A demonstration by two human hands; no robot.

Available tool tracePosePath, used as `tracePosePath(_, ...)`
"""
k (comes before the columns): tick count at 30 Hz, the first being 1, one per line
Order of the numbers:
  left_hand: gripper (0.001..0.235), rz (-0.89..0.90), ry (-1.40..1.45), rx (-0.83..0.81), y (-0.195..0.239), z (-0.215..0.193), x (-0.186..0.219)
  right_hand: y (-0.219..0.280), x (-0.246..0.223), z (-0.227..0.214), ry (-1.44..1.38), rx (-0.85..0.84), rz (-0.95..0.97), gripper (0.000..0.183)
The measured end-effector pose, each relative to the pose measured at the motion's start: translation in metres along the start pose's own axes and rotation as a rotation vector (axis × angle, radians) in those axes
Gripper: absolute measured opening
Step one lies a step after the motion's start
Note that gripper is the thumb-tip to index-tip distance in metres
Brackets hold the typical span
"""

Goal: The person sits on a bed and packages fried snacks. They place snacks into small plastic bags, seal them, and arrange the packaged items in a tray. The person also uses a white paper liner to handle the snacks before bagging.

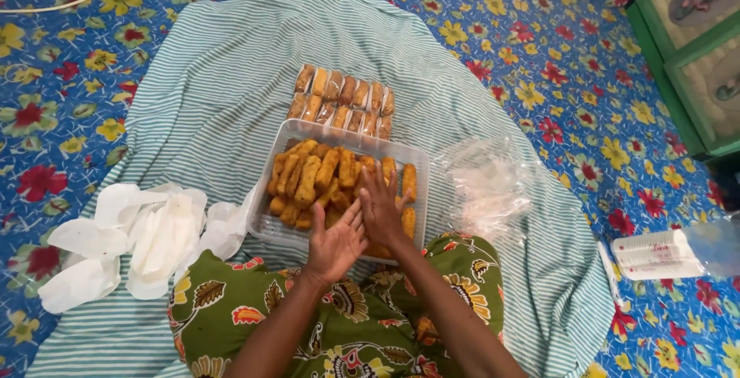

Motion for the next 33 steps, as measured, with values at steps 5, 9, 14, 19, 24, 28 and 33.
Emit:
tracePosePath(5, 0.1, 0.018, 0.108, 0.11, 0.005, 0.025, 0.012, 0.025, -0.045, 0.003, -0.101, -0.043, 0.061, 0.062)
tracePosePath(9, 0.079, 0.073, 0.339, -0.076, -0.008, -0.033, 0.011, 0.059, -0.113, 0.022, -0.181, -0.184, -0.002, 0.081)
tracePosePath(14, 0.09, 0.156, 0.298, -0.271, -0.015, -0.028, 0.021, 0.074, -0.15, 0.023, -0.198, -0.245, -0.131, 0.089)
tracePosePath(19, 0.082, 0.224, 0.295, -0.342, -0.016, -0.016, 0.035, 0.047, -0.143, 0.03, -0.167, -0.036, -0.399, 0.074)
tracePosePath(24, 0.089, 0.154, 0.248, -0.01, -0.027, -0.025, 0.028, 0.023, -0.118, 0.027, -0.243, -0.062, -0.357, 0.066)
tracePosePath(28, 0.095, 0.156, 0.169, 0.411, -0.016, -0.034, 0.029, 0.009, -0.077, 0.035, -0.179, -0.065, -0.307, 0.061)
tracePosePath(33, 0.104, -0.032, 0.146, 0.182, -0.011, -0.009, 0.001, 0.005, -0.035, 0.03, -0.149, -0.124, -0.169, 0.051)
Point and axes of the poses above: each hand's wrist, its own y-axis away from the middle knuckle, its own z-axis out of the palm, x = y × z, the point moved 9 cm from there along -y, towards the middle knuckle, and after that the axes turned 6 degrees about x, right-handed, at the moved point
